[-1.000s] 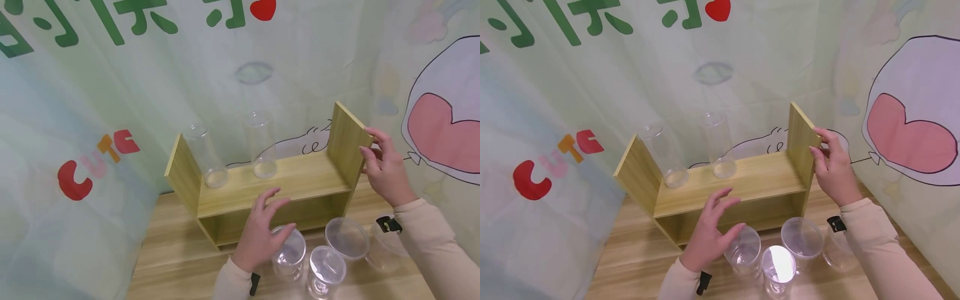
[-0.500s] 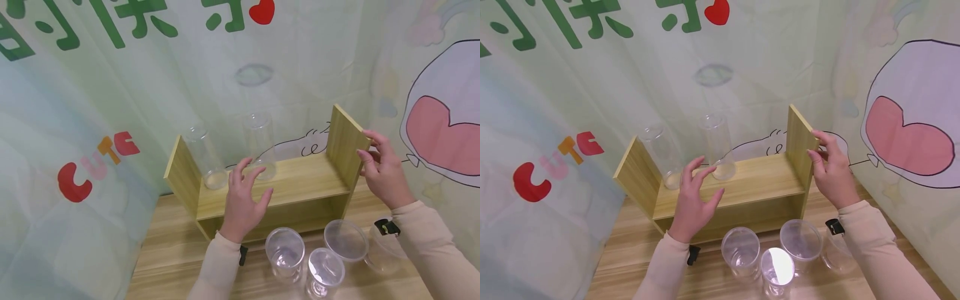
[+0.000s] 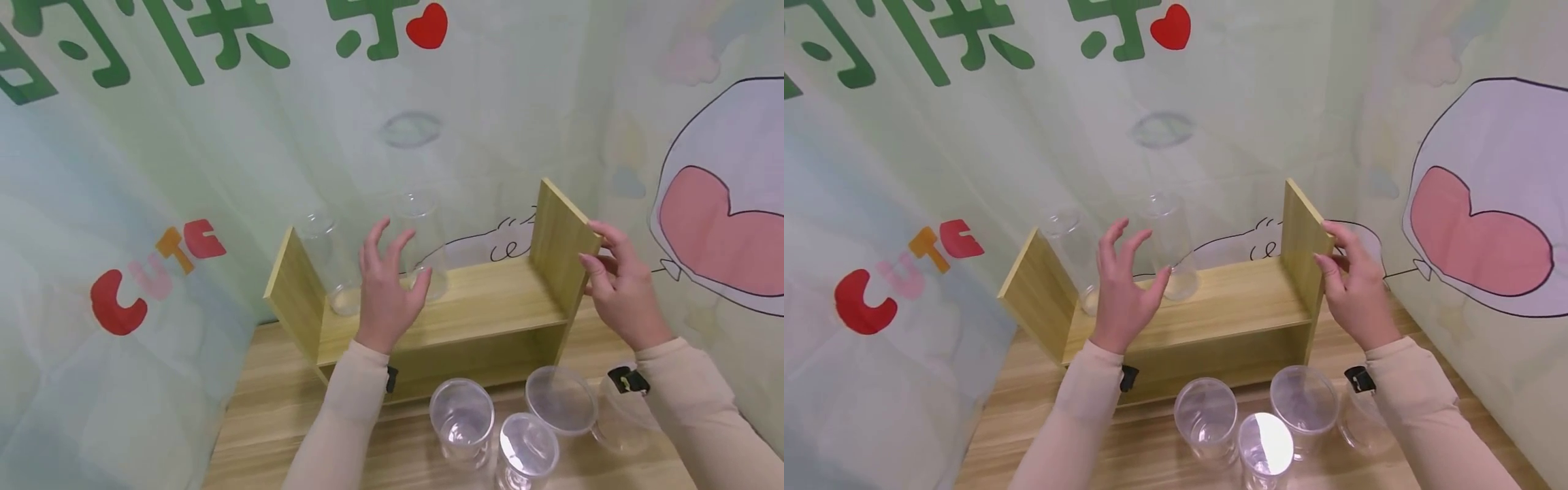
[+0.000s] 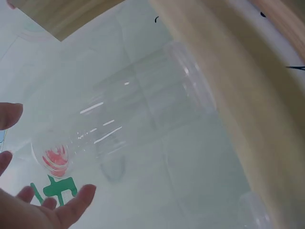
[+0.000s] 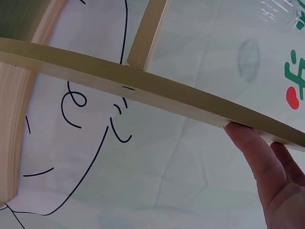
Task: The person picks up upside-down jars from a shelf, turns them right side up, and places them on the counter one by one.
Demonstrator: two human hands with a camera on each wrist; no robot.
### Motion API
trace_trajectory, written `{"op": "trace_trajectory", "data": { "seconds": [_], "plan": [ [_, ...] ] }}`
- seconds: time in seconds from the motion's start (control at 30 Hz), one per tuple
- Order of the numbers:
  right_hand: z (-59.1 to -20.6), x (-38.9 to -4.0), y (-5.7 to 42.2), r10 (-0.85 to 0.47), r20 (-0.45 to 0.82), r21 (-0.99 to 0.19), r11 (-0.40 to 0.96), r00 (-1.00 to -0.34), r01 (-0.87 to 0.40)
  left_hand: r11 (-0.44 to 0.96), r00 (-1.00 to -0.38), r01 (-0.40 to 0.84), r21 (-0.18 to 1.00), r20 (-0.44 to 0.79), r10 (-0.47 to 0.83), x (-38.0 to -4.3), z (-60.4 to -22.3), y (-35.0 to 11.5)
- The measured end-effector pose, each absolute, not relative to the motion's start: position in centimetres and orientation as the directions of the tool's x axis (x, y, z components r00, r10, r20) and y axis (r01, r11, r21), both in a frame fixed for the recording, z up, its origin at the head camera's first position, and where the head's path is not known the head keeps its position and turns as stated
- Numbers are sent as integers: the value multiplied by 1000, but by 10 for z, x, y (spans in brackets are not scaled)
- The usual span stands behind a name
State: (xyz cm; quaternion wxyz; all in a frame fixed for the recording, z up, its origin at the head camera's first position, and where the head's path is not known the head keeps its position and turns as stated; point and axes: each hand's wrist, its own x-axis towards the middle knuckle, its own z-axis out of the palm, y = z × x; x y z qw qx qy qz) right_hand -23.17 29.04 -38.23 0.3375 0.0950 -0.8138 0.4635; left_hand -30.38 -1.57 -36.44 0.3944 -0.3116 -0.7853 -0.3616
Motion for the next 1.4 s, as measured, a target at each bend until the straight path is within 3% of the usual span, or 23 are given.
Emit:
{"op": "trace_trajectory", "data": {
  "seconds": [0.6,1.1,1.23,1.4],
  "plan": [
    [-385,-227,282,191,632,-704,546,-751,-453,652,-632,637,411,762,138,-330,-349,-4],
    [-380,-228,283,192,643,-695,551,-741,-461,651,-690,582,487,720,78,-334,-350,7],
    [-381,-228,283,192,638,-699,551,-746,-457,643,-676,584,495,735,48,-332,-355,7],
    [-382,-228,284,197,638,-700,552,-745,-453,618,-598,639,458,801,25,-331,-362,6]
  ]
}}
